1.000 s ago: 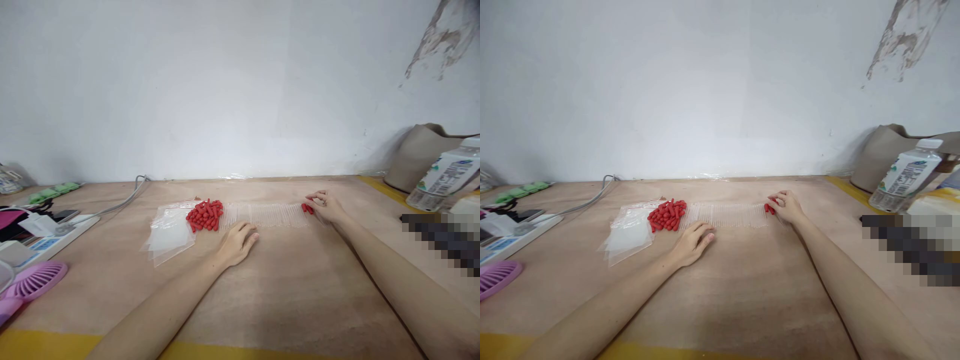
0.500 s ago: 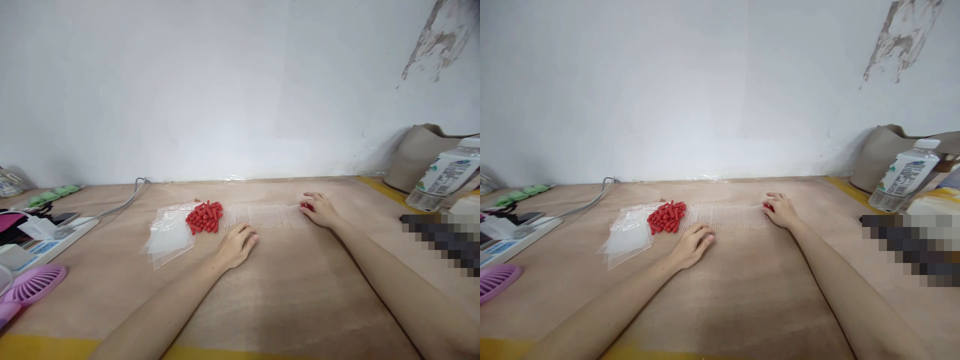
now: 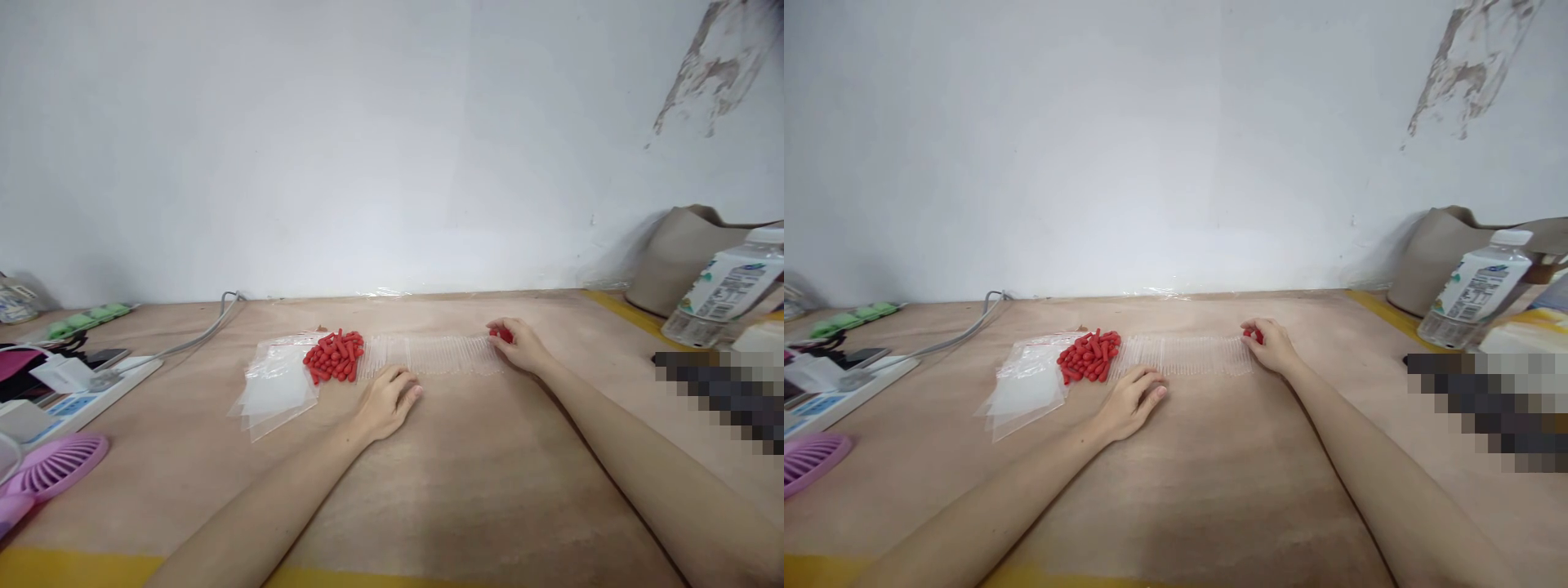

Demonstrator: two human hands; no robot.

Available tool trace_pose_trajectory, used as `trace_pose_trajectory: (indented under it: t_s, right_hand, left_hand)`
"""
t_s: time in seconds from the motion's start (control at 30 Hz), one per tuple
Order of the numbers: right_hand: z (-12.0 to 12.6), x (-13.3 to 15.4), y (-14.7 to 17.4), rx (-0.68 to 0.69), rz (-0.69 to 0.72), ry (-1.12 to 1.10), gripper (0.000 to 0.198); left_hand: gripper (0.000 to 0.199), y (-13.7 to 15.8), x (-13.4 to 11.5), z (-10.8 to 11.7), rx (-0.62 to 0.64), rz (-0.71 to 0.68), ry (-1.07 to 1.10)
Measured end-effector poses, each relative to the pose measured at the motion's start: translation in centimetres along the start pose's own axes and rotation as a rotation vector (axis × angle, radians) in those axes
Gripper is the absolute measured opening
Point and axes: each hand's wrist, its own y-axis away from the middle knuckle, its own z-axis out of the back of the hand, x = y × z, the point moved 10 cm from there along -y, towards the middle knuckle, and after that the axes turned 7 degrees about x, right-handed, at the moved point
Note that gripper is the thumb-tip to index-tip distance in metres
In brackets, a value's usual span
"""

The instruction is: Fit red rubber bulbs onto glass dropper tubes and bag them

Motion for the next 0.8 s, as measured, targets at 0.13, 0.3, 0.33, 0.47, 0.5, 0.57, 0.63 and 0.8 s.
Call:
trace_pose_trajectory:
  t_s: [0.13,0.3,0.33,0.47,0.5,0.57,0.63,0.8]
  right_hand:
    - [1.4,1.1,0.4,-0.143,-0.056,-0.109,0.025]
    - [0.2,6.7,2.6,-0.105,0.074,-0.217,0.019]
    - [-0.3,8.1,3.2,-0.072,0.114,-0.232,0.017]
    - [-1.3,12.1,5.6,0.020,0.214,-0.273,0.011]
    - [-1.4,12.7,6.0,0.032,0.238,-0.275,0.011]
    - [-1.6,13.1,6.4,0.042,0.271,-0.278,0.011]
    - [-1.8,13.0,6.5,0.047,0.280,-0.284,0.012]
    - [-2.0,12.6,6.5,0.037,0.273,-0.280,0.007]
  left_hand:
    - [0.014,-0.5,1.5,0.9,-0.090,0.113,-0.122]
    - [0.015,-2.9,4.7,1.6,-0.088,0.393,-0.358]
    - [0.018,-3.5,5.2,1.4,-0.052,0.443,-0.400]
    - [0.031,-5.7,6.3,0.4,0.048,0.560,-0.470]
    - [0.033,-6.1,6.5,0.1,0.061,0.578,-0.478]
    - [0.036,-6.6,6.9,-0.4,0.096,0.623,-0.497]
    - [0.037,-6.9,7.3,-0.9,0.134,0.662,-0.512]
    - [0.032,-7.3,7.8,-1.6,0.199,0.695,-0.535]
